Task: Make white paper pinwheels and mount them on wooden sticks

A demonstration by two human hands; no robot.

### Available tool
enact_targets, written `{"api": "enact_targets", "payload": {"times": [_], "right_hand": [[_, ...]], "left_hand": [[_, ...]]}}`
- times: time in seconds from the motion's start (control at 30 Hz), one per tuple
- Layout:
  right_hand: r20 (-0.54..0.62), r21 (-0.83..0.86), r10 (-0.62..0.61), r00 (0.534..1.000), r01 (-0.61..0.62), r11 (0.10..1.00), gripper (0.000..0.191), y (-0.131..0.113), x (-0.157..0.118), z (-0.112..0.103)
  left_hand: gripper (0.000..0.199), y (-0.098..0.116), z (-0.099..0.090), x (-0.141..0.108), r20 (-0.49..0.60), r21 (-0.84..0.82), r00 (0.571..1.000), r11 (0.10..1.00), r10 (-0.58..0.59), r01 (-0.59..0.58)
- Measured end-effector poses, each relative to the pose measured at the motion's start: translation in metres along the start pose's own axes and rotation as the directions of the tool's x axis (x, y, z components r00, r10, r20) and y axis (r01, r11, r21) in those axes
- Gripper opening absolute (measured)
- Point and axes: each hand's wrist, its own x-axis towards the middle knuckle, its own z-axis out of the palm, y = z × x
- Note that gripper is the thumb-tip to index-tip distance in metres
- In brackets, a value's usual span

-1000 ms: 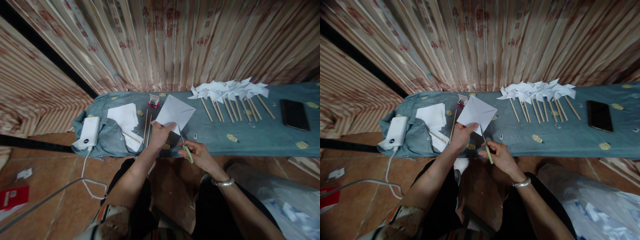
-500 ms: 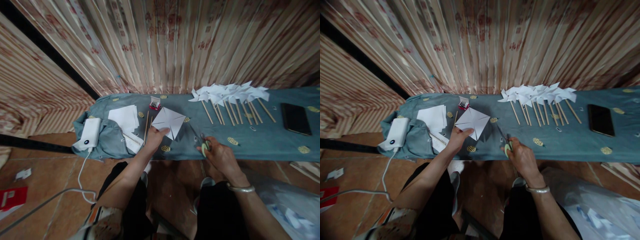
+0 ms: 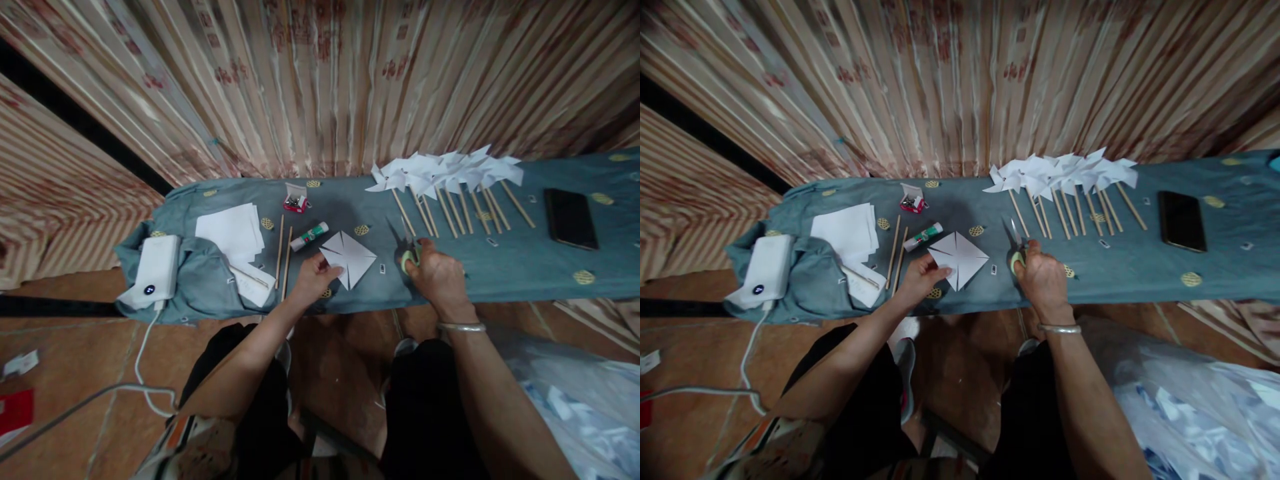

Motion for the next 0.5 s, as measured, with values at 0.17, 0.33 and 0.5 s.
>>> {"api": "enact_targets", "payload": {"times": [0.17, 0.33, 0.5], "right_hand": [[-0.017, 0.041, -0.022, 1.000, 0.022, 0.999, 0.043, 0.000, 0.003, 0.004], [0.009, 0.081, -0.052, 0.999, 0.051, 0.995, 0.035, 0.000, 0.002, 0.005], [0.005, 0.077, -0.066, 0.998, 0.065, 0.995, 0.029, -0.002, 0.000, 0.004]], "left_hand": [[0.034, 0.009, -0.015, -0.005, 0.007, 0.104, 0.999, 0.994, 0.041, -0.041], [0.031, 0.015, -0.037, -0.008, -0.067, 0.347, 0.985, 0.930, 0.157, -0.125], [0.031, 0.022, -0.043, -0.019, 0.033, 0.718, 0.933, 0.641, 0.359, -0.272]]}}
